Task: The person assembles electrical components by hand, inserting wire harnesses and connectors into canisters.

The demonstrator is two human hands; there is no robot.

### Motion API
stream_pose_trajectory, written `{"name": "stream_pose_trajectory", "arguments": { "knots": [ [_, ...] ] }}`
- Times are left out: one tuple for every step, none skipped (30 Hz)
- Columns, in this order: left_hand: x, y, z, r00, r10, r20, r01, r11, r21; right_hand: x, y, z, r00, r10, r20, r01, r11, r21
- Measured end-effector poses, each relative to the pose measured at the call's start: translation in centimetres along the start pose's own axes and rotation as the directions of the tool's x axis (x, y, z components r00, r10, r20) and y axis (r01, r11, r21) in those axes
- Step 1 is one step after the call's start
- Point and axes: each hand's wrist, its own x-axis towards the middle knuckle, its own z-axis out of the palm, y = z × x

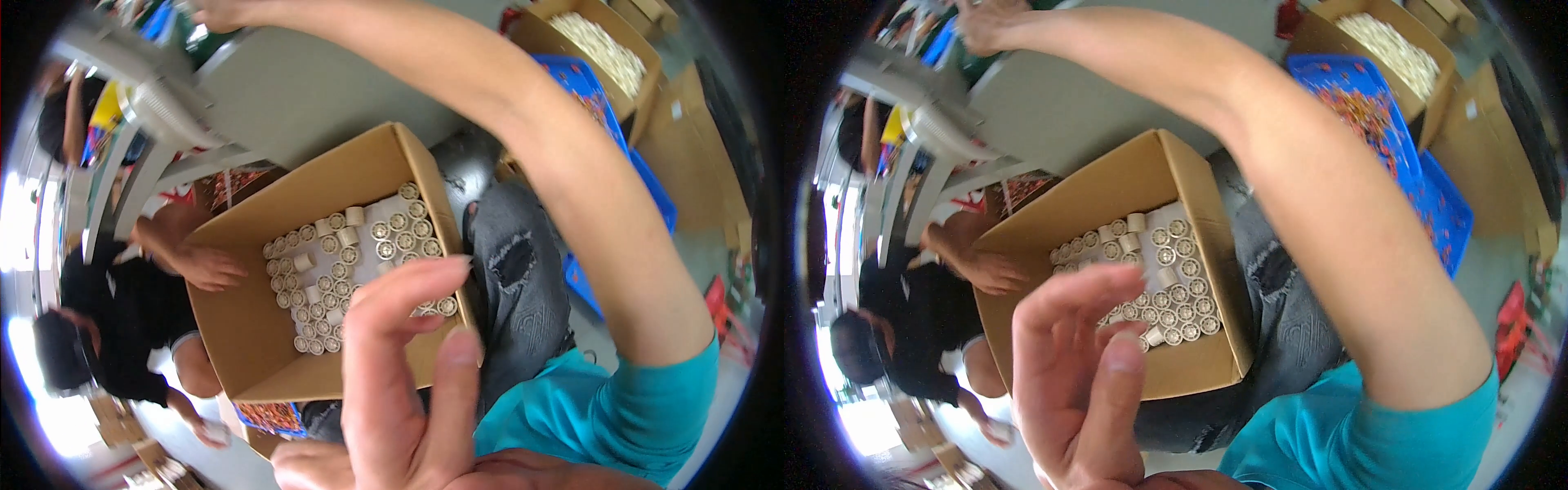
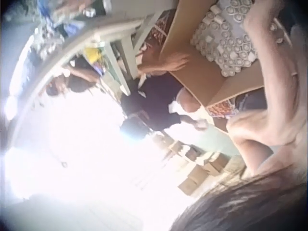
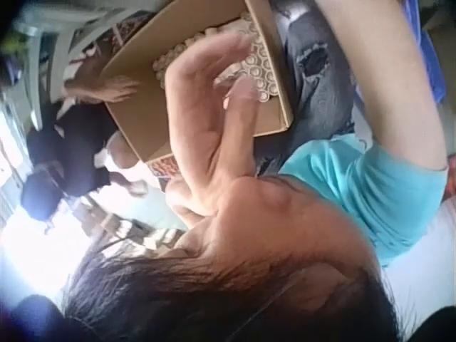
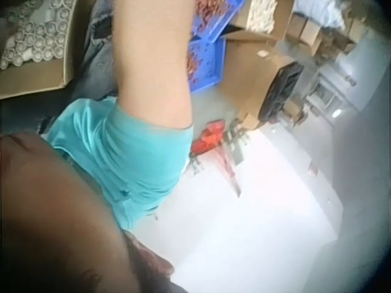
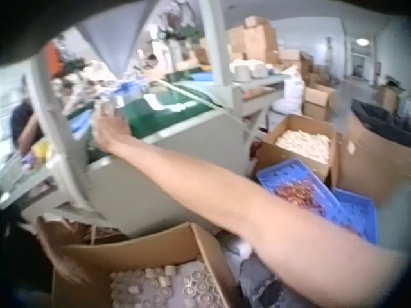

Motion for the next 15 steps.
{"name": "stream_pose_trajectory", "arguments": {
  "knots": [
    [-0.3, -1.5, -1.4, 1.000, 0.018, -0.025, -0.019, 0.999, -0.045, -1.3, 2.0, 1.2, 0.929, -0.327, -0.172, 0.368, 0.858, 0.358],
    [-0.4, -2.4, -2.3, 0.999, 0.045, -0.026, -0.047, 0.994, -0.103, -1.4, 5.6, 2.5, 0.750, -0.491, -0.443, 0.659, 0.498, 0.564],
    [-0.3, -2.6, -1.4, 0.999, 0.033, 0.041, -0.027, 0.991, -0.128, -0.4, 11.7, 3.0, 0.512, -0.475, -0.715, 0.833, 0.074, 0.548],
    [-0.2, -3.0, 0.2, 0.995, 0.076, -0.068, -0.079, 0.995, -0.053, 0.2, 16.8, 2.9, 0.440, -0.519, -0.732, 0.848, -0.029, 0.530],
    [0.1, -3.4, 1.1, 0.972, 0.136, -0.194, -0.132, 0.991, 0.037, -0.3, 19.8, 4.2, 0.254, -0.334, -0.907, 0.947, -0.102, 0.303],
    [0.6, -4.6, 0.5, 0.976, 0.132, -0.173, -0.130, 0.991, 0.025, -1.3, 23.6, 5.0, 0.451, -0.502, -0.738, 0.892, 0.258, 0.370],
    [1.3, -6.6, -1.3, 0.957, 0.245, -0.157, -0.210, 0.955, 0.208, -4.1, 26.9, 4.3, 0.657, -0.545, -0.521, 0.747, 0.564, 0.352],
    [2.2, -8.6, -2.1, 0.932, 0.353, -0.078, -0.311, 0.893, 0.326, -1.0, 31.6, 9.2, 0.392, -0.371, -0.842, 0.920, 0.126, 0.372],
    [4.5, -11.6, -2.3, 0.929, 0.364, -0.070, -0.324, 0.888, 0.327, -0.2, 37.3, 14.1, 0.614, -0.478, -0.629, 0.787, 0.433, 0.439],
    [6.7, -14.8, -3.4, 0.940, 0.326, -0.095, -0.253, 0.858, 0.447, -0.2, 40.5, 16.6, 0.605, -0.513, -0.609, 0.795, 0.432, 0.426],
    [9.3, -18.1, -4.3, 0.952, 0.306, -0.012, -0.234, 0.752, 0.617, -0.4, 44.6, 18.7, 0.731, -0.610, -0.306, 0.669, 0.553, 0.497],
    [11.8, -23.7, -6.3, 0.960, 0.268, 0.079, -0.245, 0.672, 0.699, -1.6, 47.4, 20.7, 0.815, -0.574, -0.072, 0.512, 0.658, 0.552],
    [13.4, -28.6, -8.3, 0.976, 0.135, 0.172, -0.218, 0.617, 0.756, -2.5, 49.8, 22.4, 0.806, -0.591, 0.029, 0.505, 0.713, 0.486],
    [14.4, -34.8, -10.7, 0.972, -0.114, 0.205, -0.095, 0.609, 0.788, -3.2, 52.3, 24.2, 0.792, -0.595, 0.134, 0.501, 0.760, 0.414],
    [14.8, -39.4, -11.9, 0.927, -0.269, 0.260, -0.094, 0.504, 0.858, -4.5, 53.7, 25.2, 0.835, -0.515, 0.191, 0.399, 0.808, 0.434]
  ]
}}
